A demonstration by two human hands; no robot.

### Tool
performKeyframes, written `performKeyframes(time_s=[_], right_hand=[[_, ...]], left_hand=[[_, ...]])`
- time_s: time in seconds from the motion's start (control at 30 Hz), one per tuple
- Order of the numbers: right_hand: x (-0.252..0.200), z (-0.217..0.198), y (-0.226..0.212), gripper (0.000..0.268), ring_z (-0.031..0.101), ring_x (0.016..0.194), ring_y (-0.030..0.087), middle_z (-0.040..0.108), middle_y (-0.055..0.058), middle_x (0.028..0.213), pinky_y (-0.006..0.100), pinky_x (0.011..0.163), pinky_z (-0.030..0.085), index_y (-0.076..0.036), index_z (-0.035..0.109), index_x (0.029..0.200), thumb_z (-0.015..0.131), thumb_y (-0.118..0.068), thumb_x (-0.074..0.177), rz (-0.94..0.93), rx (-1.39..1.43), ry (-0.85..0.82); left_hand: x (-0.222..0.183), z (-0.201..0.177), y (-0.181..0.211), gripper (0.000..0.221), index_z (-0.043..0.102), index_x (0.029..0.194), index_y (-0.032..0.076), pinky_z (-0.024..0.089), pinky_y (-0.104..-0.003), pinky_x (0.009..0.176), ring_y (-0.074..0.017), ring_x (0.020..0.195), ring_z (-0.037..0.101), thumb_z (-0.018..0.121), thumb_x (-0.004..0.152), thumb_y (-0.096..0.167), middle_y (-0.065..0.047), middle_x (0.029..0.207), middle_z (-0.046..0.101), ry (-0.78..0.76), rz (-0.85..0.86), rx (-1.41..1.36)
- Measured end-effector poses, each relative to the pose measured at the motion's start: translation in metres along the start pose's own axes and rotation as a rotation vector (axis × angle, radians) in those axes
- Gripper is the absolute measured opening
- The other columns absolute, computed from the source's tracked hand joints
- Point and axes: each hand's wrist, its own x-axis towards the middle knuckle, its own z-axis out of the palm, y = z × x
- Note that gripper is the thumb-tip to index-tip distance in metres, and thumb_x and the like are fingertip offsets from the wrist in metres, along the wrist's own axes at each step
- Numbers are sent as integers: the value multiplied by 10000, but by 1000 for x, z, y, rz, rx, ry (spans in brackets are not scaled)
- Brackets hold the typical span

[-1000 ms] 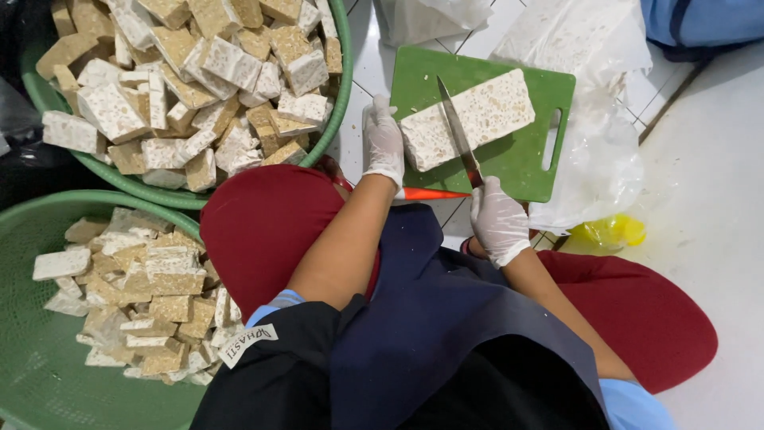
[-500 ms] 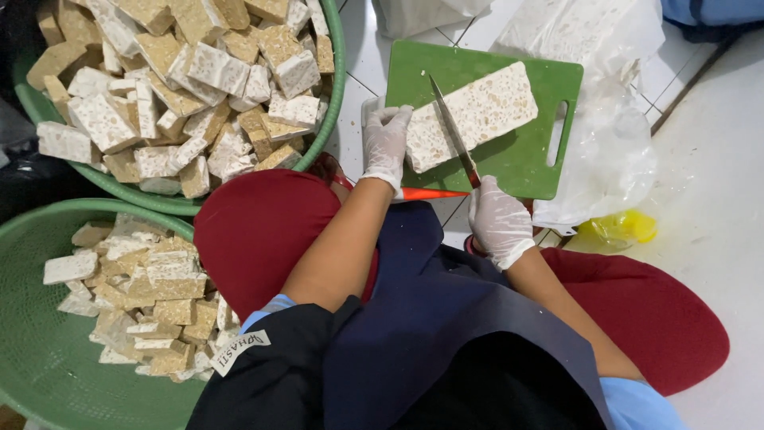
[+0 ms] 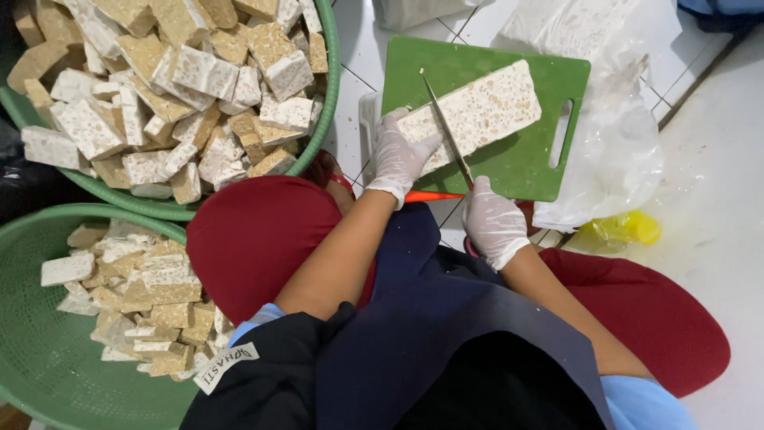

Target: Cutting blocks of tempeh into smaller rectangular pieces and placing them into plastic bags.

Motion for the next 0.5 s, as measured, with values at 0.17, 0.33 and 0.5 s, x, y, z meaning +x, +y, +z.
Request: performKeyframes(time_s=[0.17, 0.33, 0.5], right_hand=[[26, 1, -24, 411, 669, 943, 425, 680, 230, 892, 549, 822, 517, -52, 354, 1260, 424, -254, 909, 39, 46, -100], [62, 37, -13, 338, 679, 914, 420, 680, 231, 860, 530, 812, 521, -27, 368, 1218, 399, -240, 957, 1, 99, -11], [23, 10, -22, 241, 669, 892, 432, 669, 223, 803, 535, 773, 515, -97, 435, 1048, 376, -321, 981, -52, 171, 95]], left_hand=[[7, 5, -5, 790, 564, 1229, 208, 424, -388, 1047, -291, 1214, 529, 909, 544, 399, -98, 1218, 556, -23, -39, 3], [5, 1, 2, 761, 564, 1224, 223, 445, -385, 1031, -298, 1198, 542, 895, 561, 396, -100, 1218, 542, -59, -45, 16], [-4, -23, 26, 741, 555, 1198, 293, 472, -363, 1006, -255, 1178, 561, 890, 553, 438, -63, 1218, 522, -53, -90, 48]])
